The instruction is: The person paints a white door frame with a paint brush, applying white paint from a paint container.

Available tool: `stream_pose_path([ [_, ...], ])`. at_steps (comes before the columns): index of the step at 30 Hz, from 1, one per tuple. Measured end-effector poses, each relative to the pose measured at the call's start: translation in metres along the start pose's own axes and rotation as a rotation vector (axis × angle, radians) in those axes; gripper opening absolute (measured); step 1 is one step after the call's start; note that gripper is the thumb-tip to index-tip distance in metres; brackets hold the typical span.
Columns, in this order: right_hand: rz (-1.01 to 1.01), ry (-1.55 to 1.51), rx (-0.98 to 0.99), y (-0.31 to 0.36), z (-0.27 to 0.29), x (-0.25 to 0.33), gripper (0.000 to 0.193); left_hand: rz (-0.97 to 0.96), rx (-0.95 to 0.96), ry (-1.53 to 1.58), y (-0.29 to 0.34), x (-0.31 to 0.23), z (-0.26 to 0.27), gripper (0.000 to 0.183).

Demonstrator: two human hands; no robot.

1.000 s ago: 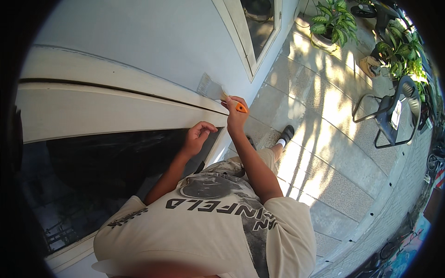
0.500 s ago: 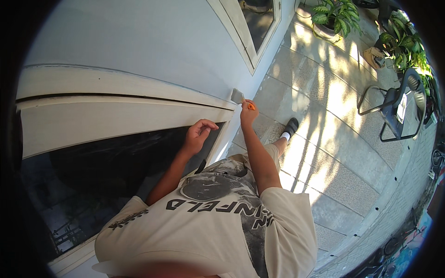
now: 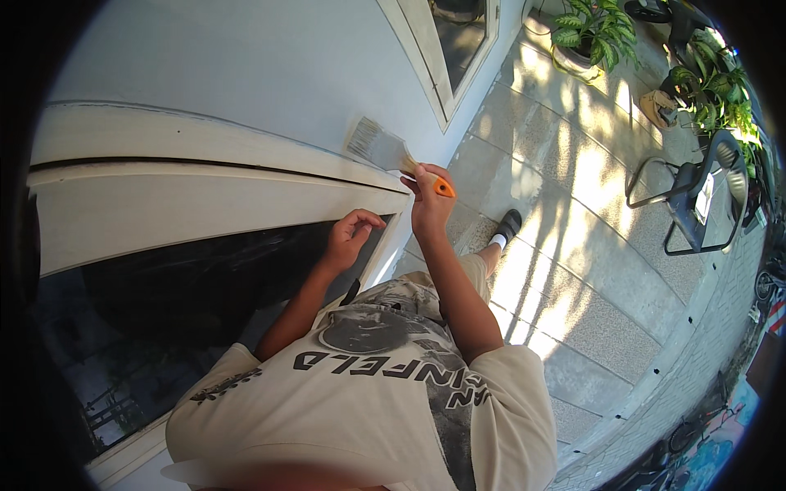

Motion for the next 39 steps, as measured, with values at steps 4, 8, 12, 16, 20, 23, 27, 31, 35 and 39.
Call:
stream_pose_path([
  [4, -0.065, 0.271, -0.074, -0.028, 0.071, -0.067, 0.016, -0.01, 0.006, 0.006, -0.001, -0.002, -0.002, 0.016],
  [8, -0.059, 0.4, -0.278, -0.043, 0.147, -0.105, 0.016, -0.009, 0.014, -0.011, 0.0, -0.003, -0.003, 0.016],
  [12, -0.014, 0.466, -0.346, -0.048, 0.155, -0.106, 0.016, -0.012, 0.017, -0.02, 0.0, -0.002, -0.003, 0.016],
  [16, 0.044, 0.528, -0.275, -0.033, 0.108, -0.088, 0.014, -0.004, 0.022, -0.001, -0.003, 0.0, -0.007, 0.016],
  [20, -0.02, 0.281, -0.19, -0.006, 0.046, -0.047, 0.016, -0.003, 0.016, -0.002, -0.004, 0.001, -0.006, 0.016],
  [23, -0.053, 0.095, -0.191, -0.006, 0.046, -0.031, 0.018, -0.022, 0.004, -0.011, -0.006, -0.006, -0.004, 0.016],
  [27, -0.076, 0.165, -0.201, -0.021, 0.082, -0.063, 0.019, -0.017, 0.012, -0.049, -0.006, -0.002, 0.0, 0.016],
  [31, -0.074, 0.375, -0.275, -0.04, 0.136, -0.106, 0.017, -0.021, 0.01, -0.034, -0.006, 0.001, -0.001, 0.016],
  [35, 0.017, 0.798, -0.397, -0.052, 0.172, -0.101, 0.014, -0.015, 0.002, -0.008, -0.003, -0.003, 0.001, 0.016],
  [39, -0.056, 0.619, -0.381, -0.045, 0.153, -0.109, 0.014, -0.026, -0.002, -0.04, -0.005, -0.001, 0.002, 0.015],
])
Point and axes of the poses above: each hand's wrist, its own y-axis away from the middle knuckle, its own z-axis out of the back of the hand, x = y × z, the point moved 8 cm from there along -y, towards the middle knuckle, and after that the axes turned 2 degrees about -z, right-handed, at the moved point
